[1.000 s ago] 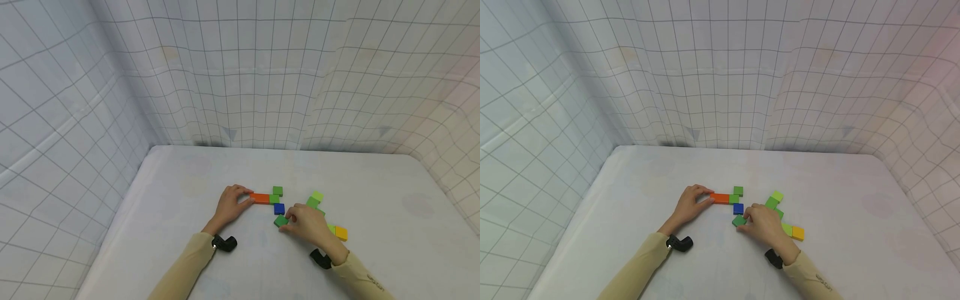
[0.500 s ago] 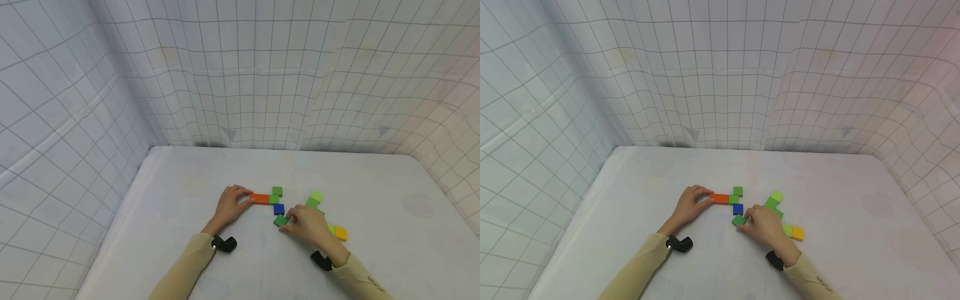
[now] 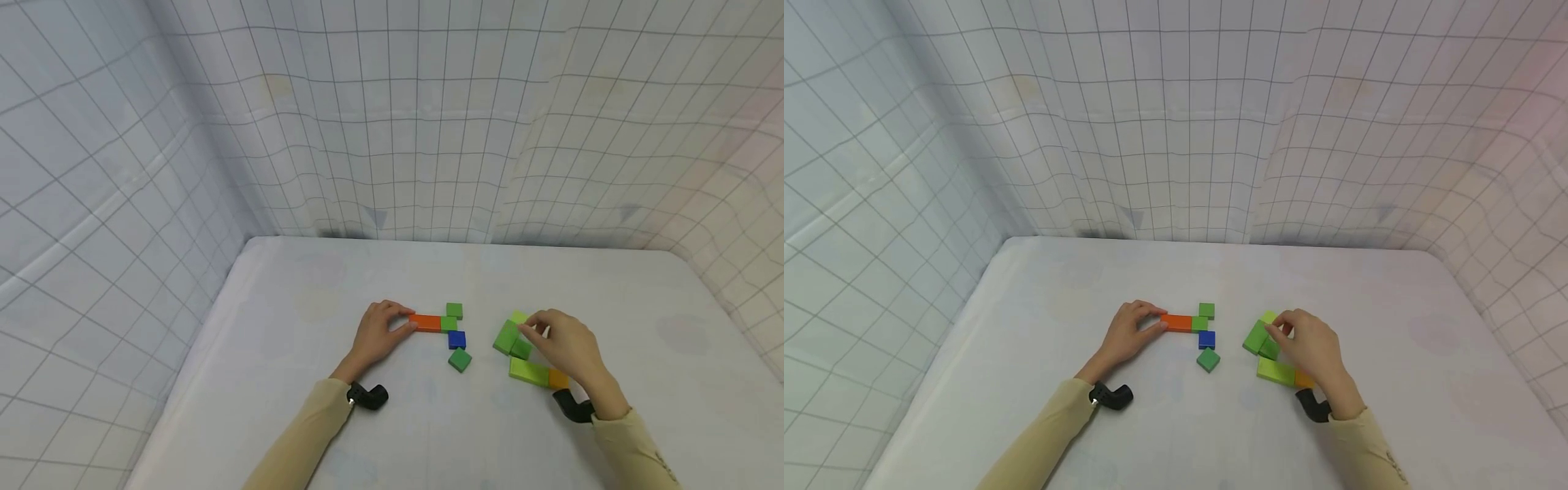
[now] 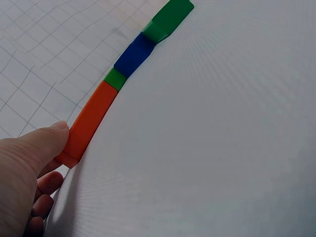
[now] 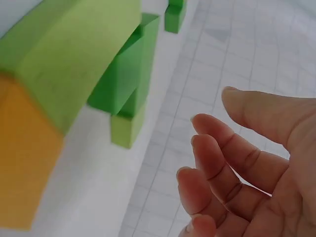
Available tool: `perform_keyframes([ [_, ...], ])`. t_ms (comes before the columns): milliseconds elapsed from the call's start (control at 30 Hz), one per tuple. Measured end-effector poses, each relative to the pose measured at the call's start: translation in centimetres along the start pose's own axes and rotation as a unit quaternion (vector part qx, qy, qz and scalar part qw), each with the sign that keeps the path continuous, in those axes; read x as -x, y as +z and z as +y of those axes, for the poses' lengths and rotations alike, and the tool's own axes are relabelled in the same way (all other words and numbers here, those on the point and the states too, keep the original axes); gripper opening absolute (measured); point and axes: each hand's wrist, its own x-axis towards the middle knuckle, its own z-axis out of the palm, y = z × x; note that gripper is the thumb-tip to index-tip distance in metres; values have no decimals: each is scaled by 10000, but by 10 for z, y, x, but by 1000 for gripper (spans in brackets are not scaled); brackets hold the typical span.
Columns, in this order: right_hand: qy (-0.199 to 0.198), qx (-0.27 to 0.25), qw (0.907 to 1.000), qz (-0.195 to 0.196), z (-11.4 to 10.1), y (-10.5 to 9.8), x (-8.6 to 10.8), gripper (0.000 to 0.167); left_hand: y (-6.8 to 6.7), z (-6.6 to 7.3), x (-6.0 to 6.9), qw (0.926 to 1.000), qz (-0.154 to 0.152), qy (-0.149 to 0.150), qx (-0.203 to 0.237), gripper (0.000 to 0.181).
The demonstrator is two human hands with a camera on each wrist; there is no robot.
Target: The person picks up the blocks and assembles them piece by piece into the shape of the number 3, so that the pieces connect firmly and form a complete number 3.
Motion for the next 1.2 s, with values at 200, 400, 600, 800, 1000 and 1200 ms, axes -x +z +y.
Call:
perform_keyframes([
  [200, 130, 40, 9977, -658, 9, -1, 4, 18, 0, -1, 0, 10000, 8, -46, 67, 28],
  [400, 248, 216, 9908, -1315, 9, 0, 14, 34, 2, -2, 1, 10000, -44, 11, 50, 29],
  [600, 109, 359, 9874, -1534, 14, 0, 23, 42, 2, -2, 0, 10000, 21, 33, 59, 28],
  [800, -367, 368, 9887, -1408, 16, 3, 30, 35, 3, -4, -2, 10000, 48, 68, 49, 27],
  [1000, -717, 458, 9891, -1201, 6, 13, 36, 33, 3, -3, -2, 10000, 17, 58, 11, 28],
  [1200, -1179, 535, 9872, -934, -11, 31, 41, 35, 3, -2, -2, 10000, -16, 25, 20, 28],
])
